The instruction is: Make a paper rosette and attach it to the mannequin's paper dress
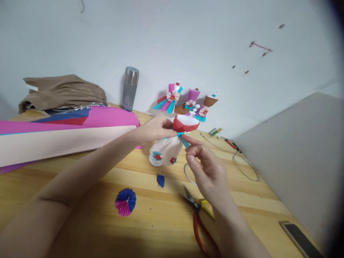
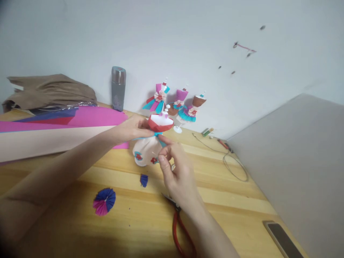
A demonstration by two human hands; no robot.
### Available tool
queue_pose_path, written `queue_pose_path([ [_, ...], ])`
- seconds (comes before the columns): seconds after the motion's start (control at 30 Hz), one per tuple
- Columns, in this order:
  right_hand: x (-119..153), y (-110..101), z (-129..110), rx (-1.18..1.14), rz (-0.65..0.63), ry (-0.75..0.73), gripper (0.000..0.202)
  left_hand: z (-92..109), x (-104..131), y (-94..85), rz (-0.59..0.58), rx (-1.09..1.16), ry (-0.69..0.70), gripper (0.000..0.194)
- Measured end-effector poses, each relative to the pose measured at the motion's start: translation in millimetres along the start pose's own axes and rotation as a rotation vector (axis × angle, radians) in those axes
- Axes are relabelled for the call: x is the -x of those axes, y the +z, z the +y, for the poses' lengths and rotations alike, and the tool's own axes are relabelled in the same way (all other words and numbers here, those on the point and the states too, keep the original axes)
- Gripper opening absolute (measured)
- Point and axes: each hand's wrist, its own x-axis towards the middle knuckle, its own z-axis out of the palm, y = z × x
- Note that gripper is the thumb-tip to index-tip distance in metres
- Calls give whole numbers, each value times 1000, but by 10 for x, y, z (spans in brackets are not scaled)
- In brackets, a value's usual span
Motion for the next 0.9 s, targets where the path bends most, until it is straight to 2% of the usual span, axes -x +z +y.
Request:
queue_pose_path([
  [0.13, 32, -21, 42, -66, -2, 88, 21, -11, 9, -14, -23, -3, 16, 22],
  [0.33, 10, -15, 52, -83, 74, 89, 21, -9, -16, -33, -40, 7, 168, 37],
  [0.57, 17, -29, 77, -56, 120, 60, 19, 133, 80, -97, -61, -35, 127, 29],
  [0.7, 34, -37, 91, -59, 116, 56, 18, 214, 145, -140, -87, 14, 78, 33],
  [0.8, 41, -22, 123, -55, 104, 51, 18, 164, 125, -156, -86, -29, 85, 37],
  [0.9, 43, 18, 181, -61, 81, 84, 18, 28, 59, -172, -106, -73, 79, 40],
])
